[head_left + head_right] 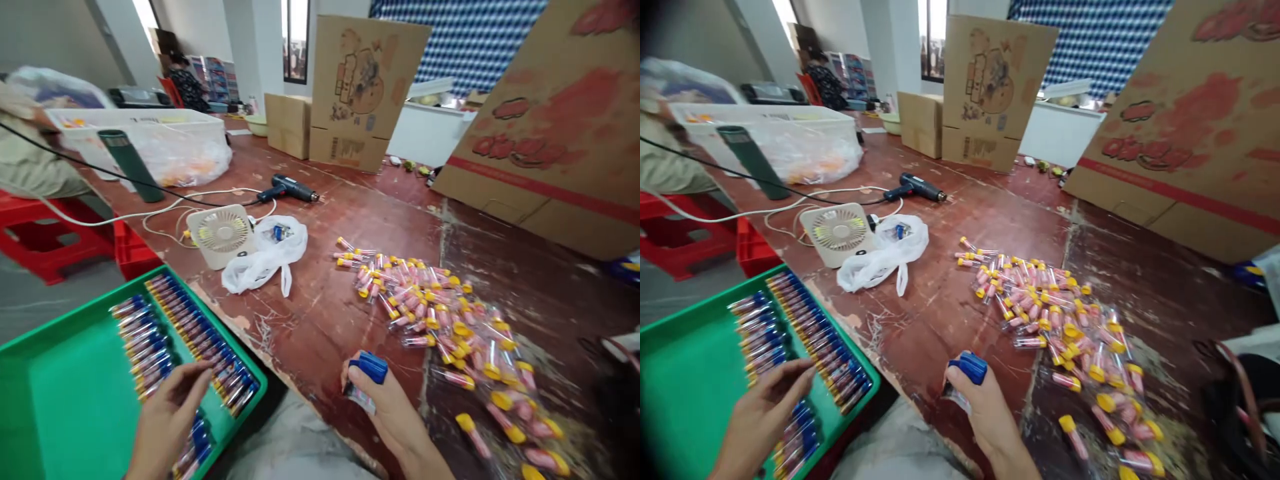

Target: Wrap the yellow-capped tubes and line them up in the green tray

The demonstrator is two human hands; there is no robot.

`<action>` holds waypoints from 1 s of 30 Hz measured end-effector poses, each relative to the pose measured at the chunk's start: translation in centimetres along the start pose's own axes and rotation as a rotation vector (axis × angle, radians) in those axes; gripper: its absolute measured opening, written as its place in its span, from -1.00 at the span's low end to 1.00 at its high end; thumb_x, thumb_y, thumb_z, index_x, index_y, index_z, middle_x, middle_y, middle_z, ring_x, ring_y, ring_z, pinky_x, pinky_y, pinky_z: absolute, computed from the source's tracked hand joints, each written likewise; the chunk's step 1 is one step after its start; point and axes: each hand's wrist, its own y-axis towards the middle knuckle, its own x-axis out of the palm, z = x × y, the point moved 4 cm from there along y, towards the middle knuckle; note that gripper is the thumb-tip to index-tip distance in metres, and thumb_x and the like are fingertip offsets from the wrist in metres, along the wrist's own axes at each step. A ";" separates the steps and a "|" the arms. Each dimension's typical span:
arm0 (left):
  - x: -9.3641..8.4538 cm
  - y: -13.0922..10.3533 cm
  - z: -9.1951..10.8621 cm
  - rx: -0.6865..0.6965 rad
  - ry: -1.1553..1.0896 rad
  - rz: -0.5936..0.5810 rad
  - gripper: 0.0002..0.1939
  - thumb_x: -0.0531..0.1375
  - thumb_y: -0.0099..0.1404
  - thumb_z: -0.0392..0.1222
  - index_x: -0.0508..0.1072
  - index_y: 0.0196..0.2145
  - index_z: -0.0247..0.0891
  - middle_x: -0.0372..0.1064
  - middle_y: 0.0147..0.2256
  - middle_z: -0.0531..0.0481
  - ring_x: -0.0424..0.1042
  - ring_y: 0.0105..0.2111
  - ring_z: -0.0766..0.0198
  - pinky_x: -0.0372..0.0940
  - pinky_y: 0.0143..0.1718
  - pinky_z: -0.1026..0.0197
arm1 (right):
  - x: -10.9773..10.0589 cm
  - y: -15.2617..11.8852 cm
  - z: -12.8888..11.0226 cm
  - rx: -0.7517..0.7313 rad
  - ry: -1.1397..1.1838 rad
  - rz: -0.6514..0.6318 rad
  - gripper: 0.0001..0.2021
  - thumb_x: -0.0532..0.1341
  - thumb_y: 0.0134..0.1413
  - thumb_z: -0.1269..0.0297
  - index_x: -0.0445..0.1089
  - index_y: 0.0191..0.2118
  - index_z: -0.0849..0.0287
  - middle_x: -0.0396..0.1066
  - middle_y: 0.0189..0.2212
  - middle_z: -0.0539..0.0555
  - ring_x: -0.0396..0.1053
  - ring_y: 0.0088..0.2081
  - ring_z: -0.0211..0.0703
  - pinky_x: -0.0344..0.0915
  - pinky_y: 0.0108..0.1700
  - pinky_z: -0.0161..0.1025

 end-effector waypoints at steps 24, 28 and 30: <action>21.0 -9.5 20.0 0.108 -0.316 -1.148 -0.75 0.17 0.29 -0.04 0.43 -0.44 -0.27 0.38 -0.60 0.09 0.37 -0.58 0.30 0.20 -0.51 0.34 | -6.7 -2.4 -4.8 -0.145 0.133 -0.062 -0.70 0.48 -0.21 0.20 0.38 -0.42 0.17 0.35 -0.56 -0.07 0.28 -0.50 -0.23 0.21 -0.40 -0.28; 21.9 -10.0 20.6 0.055 -0.380 -1.193 -0.76 0.17 0.30 -0.02 0.35 -0.39 -0.25 0.40 -0.57 0.09 0.39 -0.58 0.32 0.21 -0.52 0.35 | -8.4 -2.5 -4.6 -0.177 0.203 0.079 -0.66 0.49 -0.23 0.15 0.38 -0.38 0.16 0.37 -0.51 -0.07 0.30 -0.45 -0.21 0.26 -0.34 -0.27; 22.3 -9.9 20.7 0.027 -0.407 -1.214 -0.74 0.15 0.31 0.00 0.34 -0.38 -0.24 0.43 -0.54 0.06 0.39 -0.59 0.32 0.23 -0.54 0.35 | -8.8 -2.8 -5.1 -0.202 0.237 0.099 -0.67 0.47 -0.19 0.12 0.37 -0.38 0.14 0.38 -0.49 -0.05 0.31 -0.44 -0.20 0.28 -0.37 -0.26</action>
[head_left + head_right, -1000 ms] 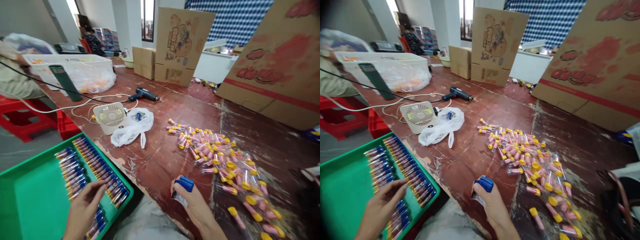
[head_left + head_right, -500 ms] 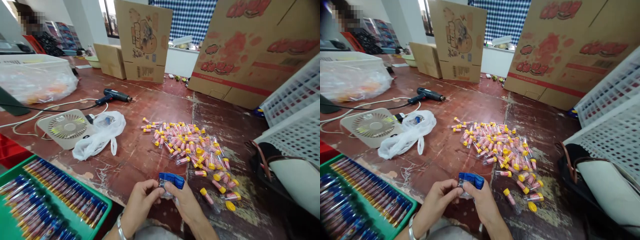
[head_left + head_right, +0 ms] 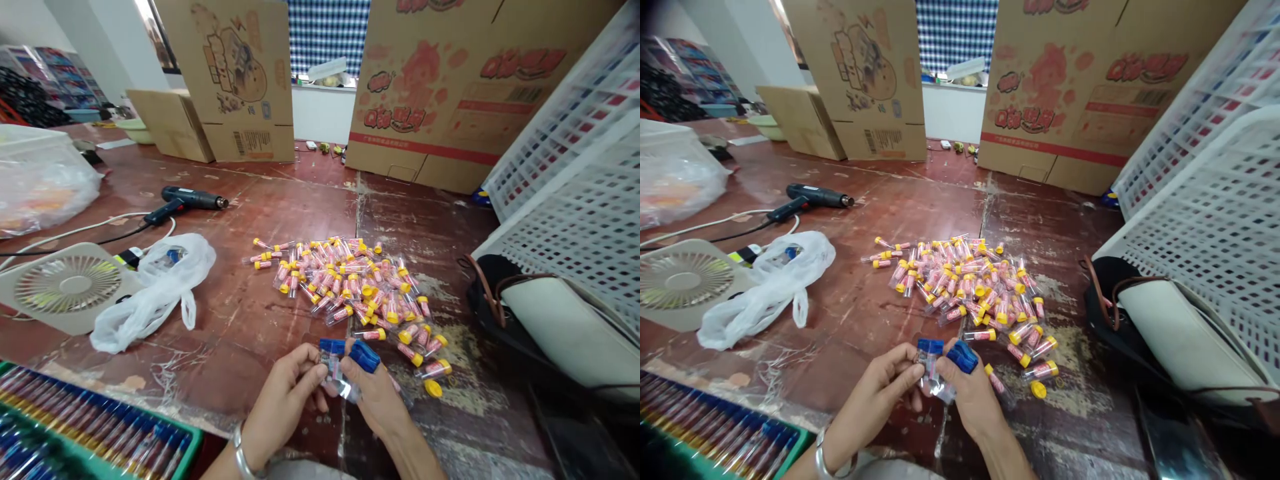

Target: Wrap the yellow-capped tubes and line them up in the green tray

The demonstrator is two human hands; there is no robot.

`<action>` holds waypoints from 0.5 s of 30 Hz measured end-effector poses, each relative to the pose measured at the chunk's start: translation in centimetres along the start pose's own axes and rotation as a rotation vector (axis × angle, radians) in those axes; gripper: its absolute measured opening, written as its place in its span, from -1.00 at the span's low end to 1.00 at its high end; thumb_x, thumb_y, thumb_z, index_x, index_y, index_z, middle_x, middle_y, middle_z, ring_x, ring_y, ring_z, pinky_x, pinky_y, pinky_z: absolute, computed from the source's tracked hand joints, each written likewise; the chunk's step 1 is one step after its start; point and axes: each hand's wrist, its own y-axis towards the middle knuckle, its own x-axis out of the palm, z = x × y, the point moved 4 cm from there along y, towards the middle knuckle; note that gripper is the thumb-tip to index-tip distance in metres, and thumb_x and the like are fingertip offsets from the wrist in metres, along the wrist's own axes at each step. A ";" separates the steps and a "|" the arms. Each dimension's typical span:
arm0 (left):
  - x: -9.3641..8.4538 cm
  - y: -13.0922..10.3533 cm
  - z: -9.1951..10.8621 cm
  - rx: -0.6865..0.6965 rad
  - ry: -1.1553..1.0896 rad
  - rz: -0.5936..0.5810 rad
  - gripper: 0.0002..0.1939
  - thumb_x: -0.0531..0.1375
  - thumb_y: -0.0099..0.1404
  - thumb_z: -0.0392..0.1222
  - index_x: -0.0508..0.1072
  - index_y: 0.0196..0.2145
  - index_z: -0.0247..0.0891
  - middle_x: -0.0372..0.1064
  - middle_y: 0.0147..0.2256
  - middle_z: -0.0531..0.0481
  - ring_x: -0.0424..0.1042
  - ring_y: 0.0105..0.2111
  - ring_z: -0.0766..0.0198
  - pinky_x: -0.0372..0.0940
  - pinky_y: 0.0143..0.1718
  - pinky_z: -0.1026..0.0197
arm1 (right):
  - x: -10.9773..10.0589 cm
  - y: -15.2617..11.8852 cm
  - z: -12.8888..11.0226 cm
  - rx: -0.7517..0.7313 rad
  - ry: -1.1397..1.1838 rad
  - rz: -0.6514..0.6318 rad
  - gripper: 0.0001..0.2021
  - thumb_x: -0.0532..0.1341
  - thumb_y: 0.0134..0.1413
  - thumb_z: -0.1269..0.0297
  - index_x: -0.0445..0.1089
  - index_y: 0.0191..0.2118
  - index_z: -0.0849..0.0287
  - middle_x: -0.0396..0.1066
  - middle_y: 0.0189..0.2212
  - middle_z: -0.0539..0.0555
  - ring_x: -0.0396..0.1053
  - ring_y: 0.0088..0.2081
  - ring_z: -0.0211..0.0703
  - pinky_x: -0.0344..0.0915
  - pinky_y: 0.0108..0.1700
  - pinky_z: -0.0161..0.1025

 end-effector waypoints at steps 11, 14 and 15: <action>4.0 2.7 2.5 0.111 0.215 -0.202 -0.79 0.07 0.38 -0.09 0.37 -0.35 -0.24 0.46 -0.50 0.02 0.39 -0.54 0.30 0.27 -0.48 0.31 | -3.7 -1.3 -5.4 -0.113 -0.157 0.143 -0.68 0.48 -0.21 0.14 0.39 -0.43 0.21 0.08 -0.72 -0.18 -0.09 -0.68 -0.43 -0.17 -0.65 -0.40; 5.7 4.2 2.8 0.360 0.573 -0.196 -0.80 0.04 0.41 -0.19 0.46 -0.20 -0.22 0.50 -0.31 -0.06 0.44 -0.33 0.21 0.33 -0.27 0.23 | -5.6 -2.1 -7.7 -0.200 -0.152 0.308 -0.64 0.49 -0.24 0.17 0.29 -0.56 0.18 0.06 -0.74 -0.17 -0.07 -0.68 -0.41 -0.16 -0.65 -0.39; 6.3 4.6 2.5 0.458 0.731 -0.193 -0.80 0.05 0.40 -0.23 0.47 -0.15 -0.20 0.49 -0.24 -0.08 0.43 -0.25 0.17 0.33 -0.21 0.19 | -6.1 -2.3 -8.4 -0.218 -0.146 0.339 -0.63 0.48 -0.24 0.17 0.26 -0.59 0.17 0.05 -0.75 -0.17 -0.06 -0.68 -0.41 -0.16 -0.65 -0.38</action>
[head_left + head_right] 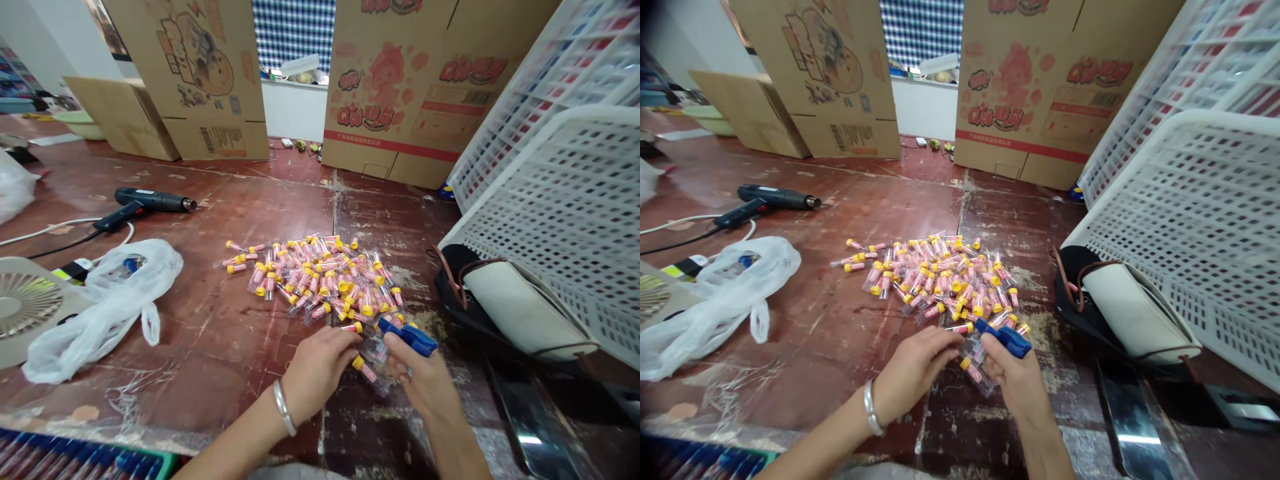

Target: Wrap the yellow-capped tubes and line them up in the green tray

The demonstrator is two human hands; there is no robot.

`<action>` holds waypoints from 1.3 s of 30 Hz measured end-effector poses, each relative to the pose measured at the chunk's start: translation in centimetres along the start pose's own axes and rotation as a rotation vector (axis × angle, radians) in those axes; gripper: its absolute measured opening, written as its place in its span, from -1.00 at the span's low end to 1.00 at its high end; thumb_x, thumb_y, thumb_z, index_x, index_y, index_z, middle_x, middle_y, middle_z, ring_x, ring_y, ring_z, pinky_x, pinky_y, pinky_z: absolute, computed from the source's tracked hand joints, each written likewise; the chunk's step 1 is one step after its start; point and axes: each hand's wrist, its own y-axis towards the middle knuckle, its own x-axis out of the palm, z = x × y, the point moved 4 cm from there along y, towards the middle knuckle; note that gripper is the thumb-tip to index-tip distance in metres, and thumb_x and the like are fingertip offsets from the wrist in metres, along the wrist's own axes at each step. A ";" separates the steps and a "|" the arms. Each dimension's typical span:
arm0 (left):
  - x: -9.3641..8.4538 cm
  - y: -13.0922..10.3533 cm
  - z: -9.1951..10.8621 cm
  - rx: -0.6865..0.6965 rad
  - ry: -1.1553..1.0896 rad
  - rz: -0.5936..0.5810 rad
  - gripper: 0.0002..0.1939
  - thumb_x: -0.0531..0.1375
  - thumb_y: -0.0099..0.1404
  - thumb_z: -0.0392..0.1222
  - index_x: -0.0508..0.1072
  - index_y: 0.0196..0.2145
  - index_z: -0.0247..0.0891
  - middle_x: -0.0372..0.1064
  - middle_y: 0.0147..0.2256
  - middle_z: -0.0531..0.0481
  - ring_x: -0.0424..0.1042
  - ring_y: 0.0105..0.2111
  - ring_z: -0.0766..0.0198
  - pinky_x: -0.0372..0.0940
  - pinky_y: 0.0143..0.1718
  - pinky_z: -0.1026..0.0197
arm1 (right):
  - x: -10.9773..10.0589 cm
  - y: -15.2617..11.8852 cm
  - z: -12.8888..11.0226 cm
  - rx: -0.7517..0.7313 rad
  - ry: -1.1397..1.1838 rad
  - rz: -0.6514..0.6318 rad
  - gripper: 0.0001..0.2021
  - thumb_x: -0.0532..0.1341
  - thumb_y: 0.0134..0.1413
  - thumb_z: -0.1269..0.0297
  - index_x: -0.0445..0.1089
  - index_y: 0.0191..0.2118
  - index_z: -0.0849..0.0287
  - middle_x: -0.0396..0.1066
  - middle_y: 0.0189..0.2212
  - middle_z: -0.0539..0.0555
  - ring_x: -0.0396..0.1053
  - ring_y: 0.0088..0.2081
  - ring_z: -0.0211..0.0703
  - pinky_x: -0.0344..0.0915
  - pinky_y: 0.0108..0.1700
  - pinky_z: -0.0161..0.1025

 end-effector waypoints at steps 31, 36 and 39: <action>-1.7 -12.0 -5.2 -0.482 -0.762 0.526 -0.76 0.35 0.11 -0.08 0.56 -0.27 -0.22 0.50 -0.32 -0.04 0.49 -0.28 0.15 0.36 -0.23 0.25 | 9.5 -1.9 5.6 0.199 0.152 -0.221 -0.54 0.47 -0.20 0.14 0.12 -0.58 0.14 -0.01 -0.68 -0.19 -0.08 -0.65 -0.43 -0.13 -0.65 -0.43; -2.3 -12.6 -5.4 -0.493 -0.764 0.503 -0.80 0.35 0.12 -0.15 0.56 -0.28 -0.24 0.51 -0.32 -0.04 0.47 -0.30 0.17 0.34 -0.25 0.27 | 10.2 -1.8 6.4 0.181 0.079 -0.310 -0.56 0.44 -0.13 0.12 0.13 -0.56 0.14 -0.01 -0.68 -0.19 -0.09 -0.64 -0.41 -0.14 -0.64 -0.42; -2.1 -12.8 -5.7 -0.483 -0.815 0.494 -0.79 0.35 0.12 -0.15 0.55 -0.26 -0.24 0.50 -0.31 -0.04 0.46 -0.29 0.17 0.34 -0.23 0.25 | 10.4 -1.7 6.9 0.116 -0.033 -0.381 -0.59 0.44 -0.13 0.13 0.18 -0.56 0.16 0.02 -0.69 -0.19 -0.10 -0.64 -0.41 -0.14 -0.64 -0.41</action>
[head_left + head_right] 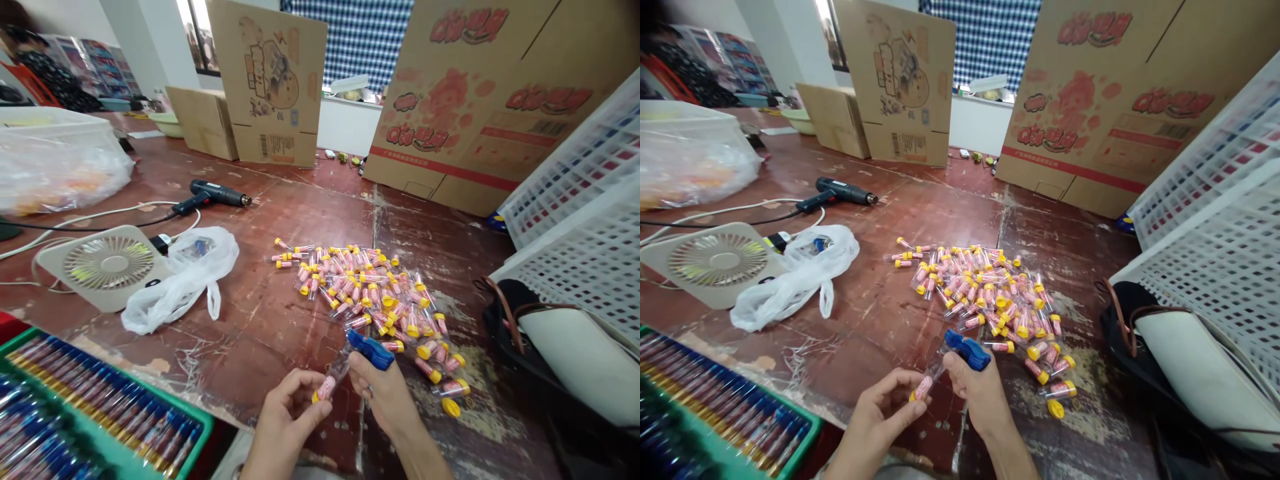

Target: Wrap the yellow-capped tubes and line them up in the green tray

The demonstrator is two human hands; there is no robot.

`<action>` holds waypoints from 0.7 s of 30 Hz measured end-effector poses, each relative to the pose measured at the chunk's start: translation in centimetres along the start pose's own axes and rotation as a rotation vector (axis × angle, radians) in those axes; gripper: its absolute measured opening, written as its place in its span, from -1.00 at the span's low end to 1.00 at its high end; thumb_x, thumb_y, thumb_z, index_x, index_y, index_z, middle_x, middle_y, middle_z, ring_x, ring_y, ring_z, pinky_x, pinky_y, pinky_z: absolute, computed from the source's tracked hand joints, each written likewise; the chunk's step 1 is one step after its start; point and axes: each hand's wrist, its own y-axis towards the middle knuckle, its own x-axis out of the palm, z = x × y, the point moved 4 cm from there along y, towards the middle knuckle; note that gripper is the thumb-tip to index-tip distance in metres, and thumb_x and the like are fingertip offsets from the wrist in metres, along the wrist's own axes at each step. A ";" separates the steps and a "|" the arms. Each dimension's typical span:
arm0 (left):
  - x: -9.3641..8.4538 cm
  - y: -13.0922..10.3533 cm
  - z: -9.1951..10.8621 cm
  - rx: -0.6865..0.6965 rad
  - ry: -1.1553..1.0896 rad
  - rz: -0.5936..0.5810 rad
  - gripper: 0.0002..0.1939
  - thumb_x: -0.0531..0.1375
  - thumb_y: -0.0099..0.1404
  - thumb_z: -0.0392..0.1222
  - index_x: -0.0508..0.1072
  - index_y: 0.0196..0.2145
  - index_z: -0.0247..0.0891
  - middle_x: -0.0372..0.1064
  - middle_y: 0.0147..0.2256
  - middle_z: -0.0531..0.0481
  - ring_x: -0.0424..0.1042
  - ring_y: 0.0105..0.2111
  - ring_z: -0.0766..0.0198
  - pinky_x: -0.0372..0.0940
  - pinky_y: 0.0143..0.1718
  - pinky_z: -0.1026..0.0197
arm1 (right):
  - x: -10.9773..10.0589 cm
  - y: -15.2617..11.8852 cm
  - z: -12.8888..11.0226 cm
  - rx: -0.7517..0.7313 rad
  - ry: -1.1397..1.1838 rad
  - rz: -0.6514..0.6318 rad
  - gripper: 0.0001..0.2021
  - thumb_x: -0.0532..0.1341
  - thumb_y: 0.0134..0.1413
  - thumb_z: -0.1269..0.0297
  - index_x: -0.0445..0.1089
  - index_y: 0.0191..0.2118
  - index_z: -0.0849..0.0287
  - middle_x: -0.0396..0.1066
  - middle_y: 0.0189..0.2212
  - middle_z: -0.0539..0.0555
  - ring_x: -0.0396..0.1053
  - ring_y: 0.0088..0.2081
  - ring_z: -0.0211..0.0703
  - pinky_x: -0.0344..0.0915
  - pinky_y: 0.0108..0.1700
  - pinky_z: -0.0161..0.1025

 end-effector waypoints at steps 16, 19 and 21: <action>-1.7 0.2 0.2 0.043 -0.223 0.075 -0.66 0.42 0.05 -0.22 0.49 -0.20 -0.23 0.50 -0.37 0.01 0.43 -0.40 0.30 0.32 -0.35 0.32 | 2.5 -0.5 1.8 -0.009 -0.227 -0.136 -0.69 0.43 -0.13 0.08 0.51 -0.33 0.21 0.21 -0.63 -0.11 -0.03 -0.61 -0.40 -0.04 -0.61 -0.40; -2.0 -0.2 0.8 -0.003 -0.255 -0.036 -0.55 0.44 0.01 -0.23 0.52 -0.10 -0.21 0.55 -0.31 -0.03 0.47 -0.33 0.24 0.34 -0.29 0.30 | 2.7 -0.4 1.8 0.047 -0.134 -0.107 -0.64 0.41 -0.10 0.06 0.53 -0.23 0.22 0.15 -0.66 -0.13 -0.12 -0.64 -0.43 -0.17 -0.65 -0.41; -2.3 -0.4 1.1 -0.028 -0.285 -0.070 -0.54 0.42 0.05 -0.21 0.53 -0.05 -0.19 0.57 -0.27 -0.05 0.49 -0.27 0.21 0.35 -0.22 0.27 | 3.0 -0.3 1.9 0.076 -0.084 -0.101 -0.64 0.43 -0.12 0.06 0.54 -0.25 0.23 0.13 -0.67 -0.12 -0.12 -0.64 -0.43 -0.17 -0.65 -0.42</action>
